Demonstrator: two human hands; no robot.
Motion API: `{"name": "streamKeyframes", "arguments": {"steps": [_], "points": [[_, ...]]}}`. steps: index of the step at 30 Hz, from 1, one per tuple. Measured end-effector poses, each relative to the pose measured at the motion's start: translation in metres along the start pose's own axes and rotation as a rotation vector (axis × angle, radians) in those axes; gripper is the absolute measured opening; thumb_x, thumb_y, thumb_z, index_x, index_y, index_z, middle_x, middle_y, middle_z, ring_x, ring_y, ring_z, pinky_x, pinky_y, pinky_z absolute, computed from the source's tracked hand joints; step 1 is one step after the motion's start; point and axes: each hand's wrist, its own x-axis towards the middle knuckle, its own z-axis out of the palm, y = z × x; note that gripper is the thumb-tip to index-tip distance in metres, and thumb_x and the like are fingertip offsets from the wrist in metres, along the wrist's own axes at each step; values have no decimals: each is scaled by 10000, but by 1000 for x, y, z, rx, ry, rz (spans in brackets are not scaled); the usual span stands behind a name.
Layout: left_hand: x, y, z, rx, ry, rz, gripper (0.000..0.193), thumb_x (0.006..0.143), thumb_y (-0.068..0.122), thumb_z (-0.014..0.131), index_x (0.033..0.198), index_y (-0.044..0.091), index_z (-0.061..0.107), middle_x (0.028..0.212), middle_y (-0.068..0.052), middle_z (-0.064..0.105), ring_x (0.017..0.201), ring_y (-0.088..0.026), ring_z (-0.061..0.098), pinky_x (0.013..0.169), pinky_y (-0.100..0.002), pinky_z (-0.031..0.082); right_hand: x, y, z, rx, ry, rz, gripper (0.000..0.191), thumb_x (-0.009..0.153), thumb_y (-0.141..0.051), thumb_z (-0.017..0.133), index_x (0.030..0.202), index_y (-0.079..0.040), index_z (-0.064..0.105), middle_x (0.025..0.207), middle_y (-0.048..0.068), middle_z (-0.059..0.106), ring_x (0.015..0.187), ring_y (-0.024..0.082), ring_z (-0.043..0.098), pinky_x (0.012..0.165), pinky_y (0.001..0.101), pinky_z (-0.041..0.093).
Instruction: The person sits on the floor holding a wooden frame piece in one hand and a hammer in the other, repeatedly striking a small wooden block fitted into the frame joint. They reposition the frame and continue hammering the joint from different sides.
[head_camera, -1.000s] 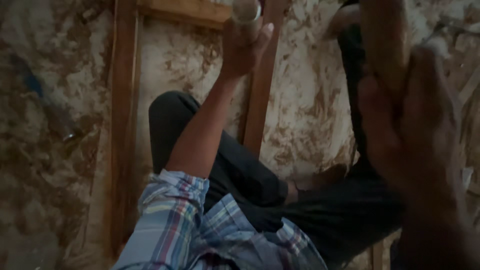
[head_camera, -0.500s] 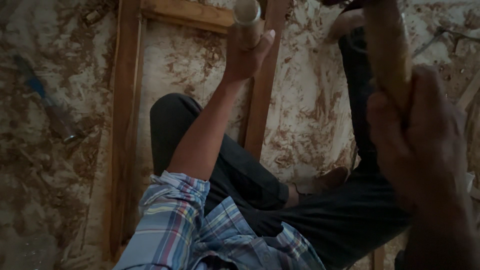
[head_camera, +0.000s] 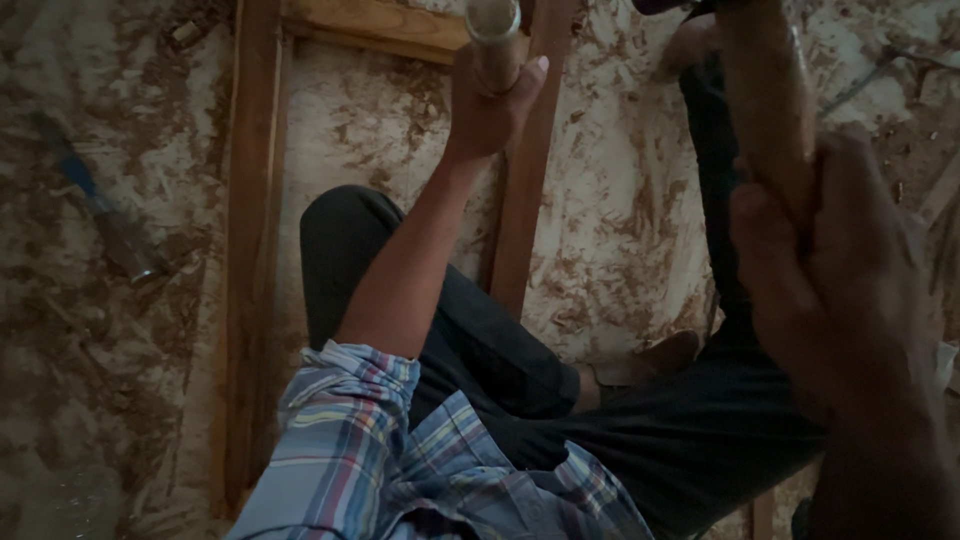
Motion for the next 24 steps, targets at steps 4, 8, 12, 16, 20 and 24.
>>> {"name": "streamKeyframes", "arguments": {"steps": [4,8,12,16,20,24], "points": [[-1,1,1,1,12,14,272,1098,264,657,870,161,550,678,7,420,597,-155,449,587,-411,345,6,-2,0,-34,20,-95,277,1114,-246,586,1198,10,523,724,124,554,498,220,527,457,410,425],[1,3,0,18,10,19,366,1117,252,664,808,176,483,656,6,349,579,-152,376,599,-411,322,9,4,-9,-27,13,-182,280,1124,-232,580,1192,30,507,679,119,534,471,198,513,409,389,387],[3,10,4,6,58,-4,309,1076,209,692,808,151,549,633,-5,469,565,-140,486,557,-394,394,19,-13,-11,-19,-43,-314,263,1096,-183,552,1271,9,514,704,111,560,456,186,504,382,378,372],[7,19,10,91,7,16,400,1067,122,694,744,139,459,617,-15,391,515,-115,355,539,-352,345,35,-55,-8,-63,-139,-408,323,1079,-195,542,1362,-40,519,741,110,597,436,210,489,367,383,371],[5,18,11,144,104,141,196,1057,143,705,922,59,589,753,-55,558,648,-163,540,562,-341,472,39,-71,-20,-229,-231,-188,368,1112,-315,499,1408,-96,486,773,124,601,446,250,534,394,423,432],[2,12,13,-33,10,16,138,1064,177,694,993,105,600,791,-17,559,693,-154,563,649,-370,483,35,-39,-1,-123,-278,-97,267,1109,-283,495,1283,-80,497,770,119,591,457,231,535,384,417,451]]}}
